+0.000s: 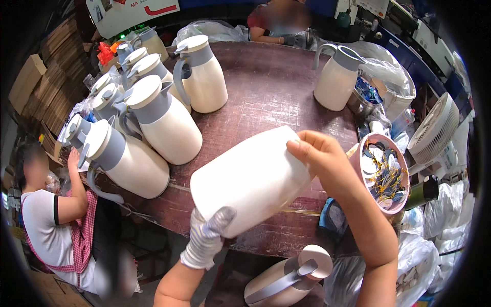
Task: The person assembles white plastic pitchers by inserting a circular seal into the opening, screwing on the lid, and placing the finished unit on a table. The process is repeated for multiple pitchers.
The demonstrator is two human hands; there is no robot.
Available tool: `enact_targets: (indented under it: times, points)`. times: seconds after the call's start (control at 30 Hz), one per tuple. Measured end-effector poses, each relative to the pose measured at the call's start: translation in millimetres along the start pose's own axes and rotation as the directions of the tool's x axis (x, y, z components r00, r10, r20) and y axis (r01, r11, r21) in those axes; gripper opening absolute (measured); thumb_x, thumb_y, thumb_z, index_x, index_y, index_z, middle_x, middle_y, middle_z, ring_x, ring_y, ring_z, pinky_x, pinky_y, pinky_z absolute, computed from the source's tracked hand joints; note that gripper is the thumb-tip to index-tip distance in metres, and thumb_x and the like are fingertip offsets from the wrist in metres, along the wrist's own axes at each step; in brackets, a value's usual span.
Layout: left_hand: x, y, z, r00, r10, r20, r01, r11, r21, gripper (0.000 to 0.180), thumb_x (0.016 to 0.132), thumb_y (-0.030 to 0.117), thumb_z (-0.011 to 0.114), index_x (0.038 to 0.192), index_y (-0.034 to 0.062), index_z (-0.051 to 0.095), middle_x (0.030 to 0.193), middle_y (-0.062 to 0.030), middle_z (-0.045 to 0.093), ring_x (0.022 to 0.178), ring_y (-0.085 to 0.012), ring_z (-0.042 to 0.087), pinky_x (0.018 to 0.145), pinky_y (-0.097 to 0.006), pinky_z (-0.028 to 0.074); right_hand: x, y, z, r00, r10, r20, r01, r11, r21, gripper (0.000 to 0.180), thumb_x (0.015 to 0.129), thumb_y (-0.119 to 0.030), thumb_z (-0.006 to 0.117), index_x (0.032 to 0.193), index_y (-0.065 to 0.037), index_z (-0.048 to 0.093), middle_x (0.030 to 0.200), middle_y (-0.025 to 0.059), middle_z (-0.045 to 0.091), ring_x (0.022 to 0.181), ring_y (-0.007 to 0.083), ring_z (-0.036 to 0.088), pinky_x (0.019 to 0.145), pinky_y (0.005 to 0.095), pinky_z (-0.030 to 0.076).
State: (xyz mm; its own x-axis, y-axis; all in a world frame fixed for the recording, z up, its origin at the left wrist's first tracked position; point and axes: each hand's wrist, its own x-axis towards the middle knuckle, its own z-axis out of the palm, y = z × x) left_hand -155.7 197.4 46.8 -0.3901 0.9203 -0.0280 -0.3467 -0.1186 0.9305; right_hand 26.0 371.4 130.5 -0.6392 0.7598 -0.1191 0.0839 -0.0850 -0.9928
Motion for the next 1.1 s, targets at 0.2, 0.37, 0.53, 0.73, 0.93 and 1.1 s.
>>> enact_targets:
  times: [0.2,0.37,0.53,0.73,0.93,1.1]
  points:
    - [-26,23,16,0.985,-0.015,-0.169,-0.015,0.984,-0.178,0.062,0.084,0.030,0.072,0.131,-0.0030,0.049,0.122,-0.0166,0.061,0.109,-0.0279,0.062,0.092,-0.041,0.052,-26,40,6,0.977,-0.128,0.169,0.130,0.992,0.002,0.057,0.082,-0.020,0.070,0.129,0.005,0.049,0.121,0.0132,0.059,0.111,0.0176,0.054,0.097,0.0327,0.042]
    - [-38,18,13,0.984,-0.011,-0.176,-0.021,0.983,-0.181,0.059,0.086,0.029,0.070,0.131,-0.0032,0.050,0.121,-0.0164,0.061,0.108,-0.0274,0.062,0.094,-0.041,0.051,-41,43,15,0.981,-0.091,0.168,0.089,0.996,0.021,0.049,0.081,-0.017,0.067,0.123,0.003,0.053,0.114,0.0112,0.060,0.107,0.0170,0.055,0.095,0.0312,0.043]
    - [-52,22,18,0.979,0.002,-0.205,-0.021,0.996,-0.090,0.063,0.084,0.030,0.071,0.132,-0.0031,0.048,0.123,-0.0164,0.060,0.108,-0.0268,0.061,0.094,-0.040,0.051,-50,32,25,0.995,0.026,0.092,-0.023,0.999,-0.030,0.044,0.078,-0.022,0.074,0.110,0.001,0.054,0.099,0.0066,0.060,0.093,0.0124,0.056,0.084,0.0271,0.046]
    - [-57,19,14,0.969,0.054,-0.240,-0.074,0.995,-0.072,0.068,0.082,0.031,0.073,0.134,-0.0033,0.045,0.125,-0.0173,0.058,0.111,-0.0283,0.060,0.094,-0.041,0.050,-53,39,30,0.995,-0.022,0.096,0.021,1.000,0.017,0.042,0.078,-0.026,0.070,0.106,0.001,0.054,0.095,0.0107,0.059,0.090,0.0159,0.057,0.079,0.0297,0.048]
    - [-59,30,21,0.967,-0.007,-0.253,-0.014,0.997,-0.081,0.068,0.082,0.031,0.072,0.134,-0.0038,0.045,0.124,-0.0179,0.058,0.110,-0.0284,0.060,0.094,-0.041,0.050,-53,40,32,0.994,-0.044,0.099,0.046,0.999,-0.017,0.042,0.078,-0.026,0.070,0.106,0.001,0.054,0.096,0.0098,0.059,0.091,0.0158,0.056,0.080,0.0304,0.047]
    - [-58,21,15,0.963,0.077,-0.257,-0.094,0.994,-0.054,0.069,0.082,0.032,0.072,0.134,-0.0040,0.044,0.124,-0.0183,0.058,0.110,-0.0285,0.060,0.094,-0.041,0.050,-54,45,33,0.994,-0.057,0.094,0.057,0.998,0.004,0.042,0.079,-0.027,0.071,0.105,0.001,0.053,0.095,0.0094,0.058,0.090,0.0154,0.055,0.078,0.0299,0.047]
